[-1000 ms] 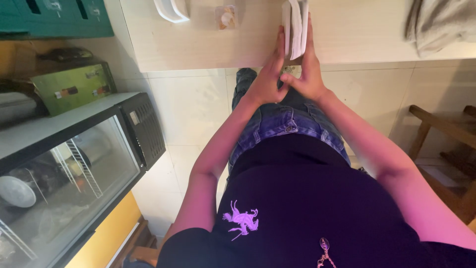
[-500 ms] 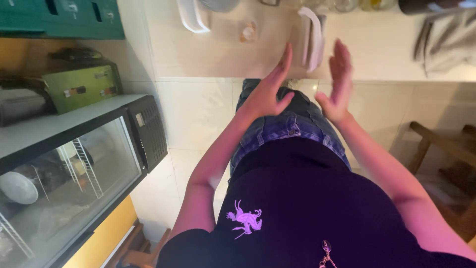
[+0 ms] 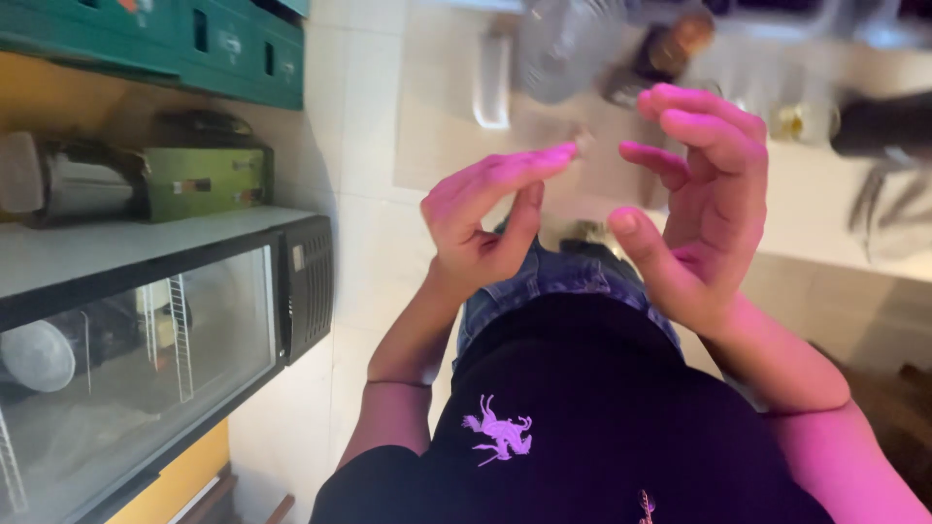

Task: Organizing glassware, bottles, and bar supplies on a counter in a restaurant bar area.

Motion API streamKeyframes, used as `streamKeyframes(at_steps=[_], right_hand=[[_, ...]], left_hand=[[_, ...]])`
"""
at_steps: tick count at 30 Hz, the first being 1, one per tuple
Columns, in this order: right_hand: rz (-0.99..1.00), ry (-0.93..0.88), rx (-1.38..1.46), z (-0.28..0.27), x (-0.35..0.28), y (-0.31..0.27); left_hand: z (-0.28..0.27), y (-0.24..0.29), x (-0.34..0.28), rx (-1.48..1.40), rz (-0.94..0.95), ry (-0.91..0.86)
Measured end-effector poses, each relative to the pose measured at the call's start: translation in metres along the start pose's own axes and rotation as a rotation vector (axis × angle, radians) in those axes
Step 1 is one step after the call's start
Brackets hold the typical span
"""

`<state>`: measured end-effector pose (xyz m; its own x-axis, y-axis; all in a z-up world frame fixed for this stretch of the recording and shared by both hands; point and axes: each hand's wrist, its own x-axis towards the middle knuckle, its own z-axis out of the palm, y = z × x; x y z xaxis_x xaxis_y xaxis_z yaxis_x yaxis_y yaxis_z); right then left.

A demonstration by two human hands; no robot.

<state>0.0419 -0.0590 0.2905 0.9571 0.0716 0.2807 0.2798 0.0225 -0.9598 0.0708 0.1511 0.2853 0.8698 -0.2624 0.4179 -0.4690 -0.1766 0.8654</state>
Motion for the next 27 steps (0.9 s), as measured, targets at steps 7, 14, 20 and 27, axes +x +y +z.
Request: streamKeyframes(at_steps=[7, 14, 20, 27], right_hand=[[-0.012, -0.127, -0.082, 0.060, 0.078, -0.017], [0.010, -0.177, -0.120, 0.115, 0.159, -0.003], [0.069, -0.118, -0.155, 0.142, 0.216, 0.019], [0.166, -0.058, -0.118, 0.151, 0.257, 0.043]], left_hand=[[-0.058, -0.008, 0.024, -0.115, -0.049, 0.251], [-0.109, -0.035, 0.074, -0.073, -0.104, 0.299], [-0.126, -0.066, 0.117, -0.042, -0.064, 0.311], [-0.123, -0.089, 0.156, 0.067, -0.123, 0.269]])
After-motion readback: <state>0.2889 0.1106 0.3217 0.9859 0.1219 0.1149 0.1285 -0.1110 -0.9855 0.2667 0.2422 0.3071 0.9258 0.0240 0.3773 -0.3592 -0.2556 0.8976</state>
